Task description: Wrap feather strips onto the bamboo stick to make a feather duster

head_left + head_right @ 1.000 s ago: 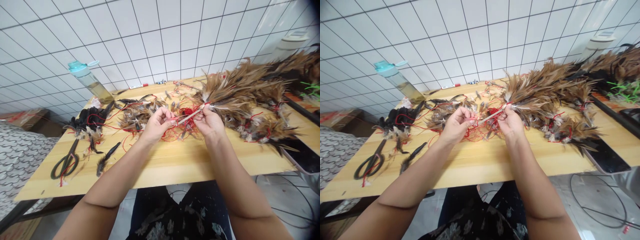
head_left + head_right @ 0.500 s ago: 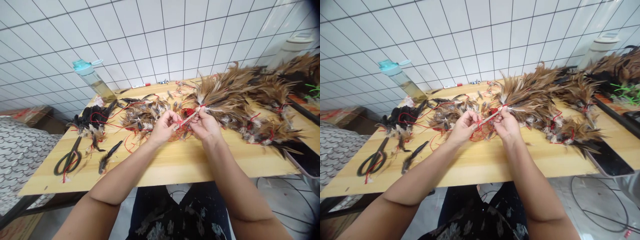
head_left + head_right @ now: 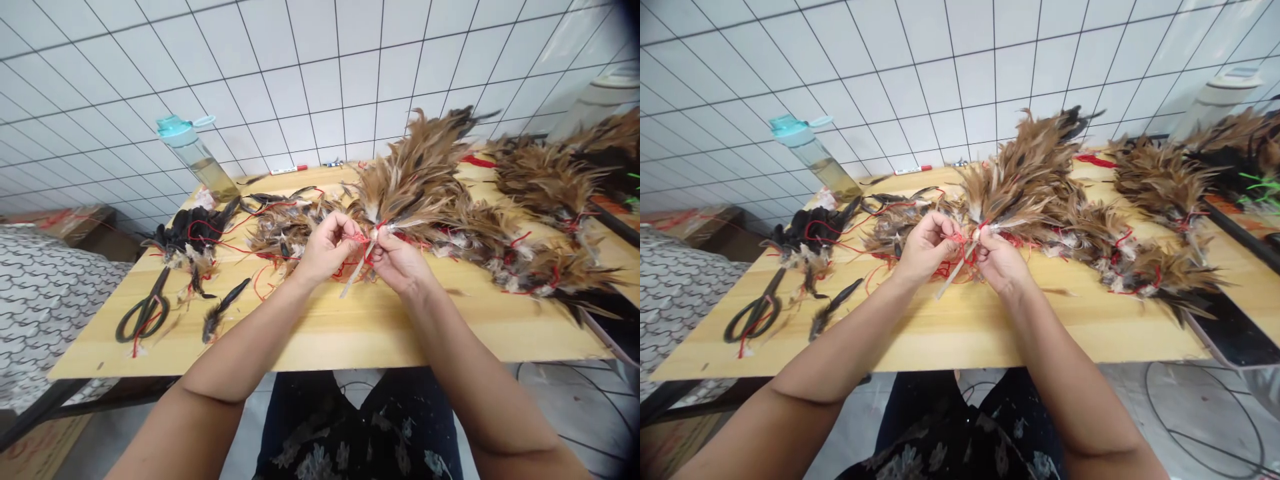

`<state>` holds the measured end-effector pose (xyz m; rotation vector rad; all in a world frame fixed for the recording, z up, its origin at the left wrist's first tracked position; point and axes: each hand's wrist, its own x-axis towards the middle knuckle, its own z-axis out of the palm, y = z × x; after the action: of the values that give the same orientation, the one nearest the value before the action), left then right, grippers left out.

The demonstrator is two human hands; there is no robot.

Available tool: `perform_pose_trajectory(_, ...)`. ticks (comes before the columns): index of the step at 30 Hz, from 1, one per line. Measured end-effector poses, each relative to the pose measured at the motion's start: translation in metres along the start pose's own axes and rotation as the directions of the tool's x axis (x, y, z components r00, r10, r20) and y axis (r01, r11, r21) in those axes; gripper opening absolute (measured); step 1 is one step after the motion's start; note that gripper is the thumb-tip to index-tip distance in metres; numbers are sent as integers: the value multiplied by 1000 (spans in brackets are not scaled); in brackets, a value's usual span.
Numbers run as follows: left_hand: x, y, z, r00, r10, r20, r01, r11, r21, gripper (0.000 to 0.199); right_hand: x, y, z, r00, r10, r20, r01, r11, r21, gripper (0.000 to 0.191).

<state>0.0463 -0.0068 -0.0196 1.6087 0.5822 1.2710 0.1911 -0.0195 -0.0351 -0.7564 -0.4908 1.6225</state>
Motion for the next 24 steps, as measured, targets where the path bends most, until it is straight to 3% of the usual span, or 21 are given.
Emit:
perform_pose_trajectory(5,0,4,0,1000,-19,-20,21,997,78,26,-2,10,3,995,82,49,-77,993,-90,29)
perform_pose_trajectory(11,0,2,3,983,-33,-182,90,946,313,16,-6,18,9,987,115,111,-99,985,-141,33)
perform_pose_trajectory(16,3,-6,-6,944,75,-321,98,866,490,14,-8,19,11,986,119,120,-102,985,-139,36)
perform_pose_trajectory(19,4,-9,-11,930,88,-356,114,853,509,15,-6,19,8,984,116,134,-95,983,-157,37)
perform_pose_trajectory(24,2,-6,-11,944,68,-323,99,875,474,15,-6,19,5,975,141,174,-112,980,-166,39)
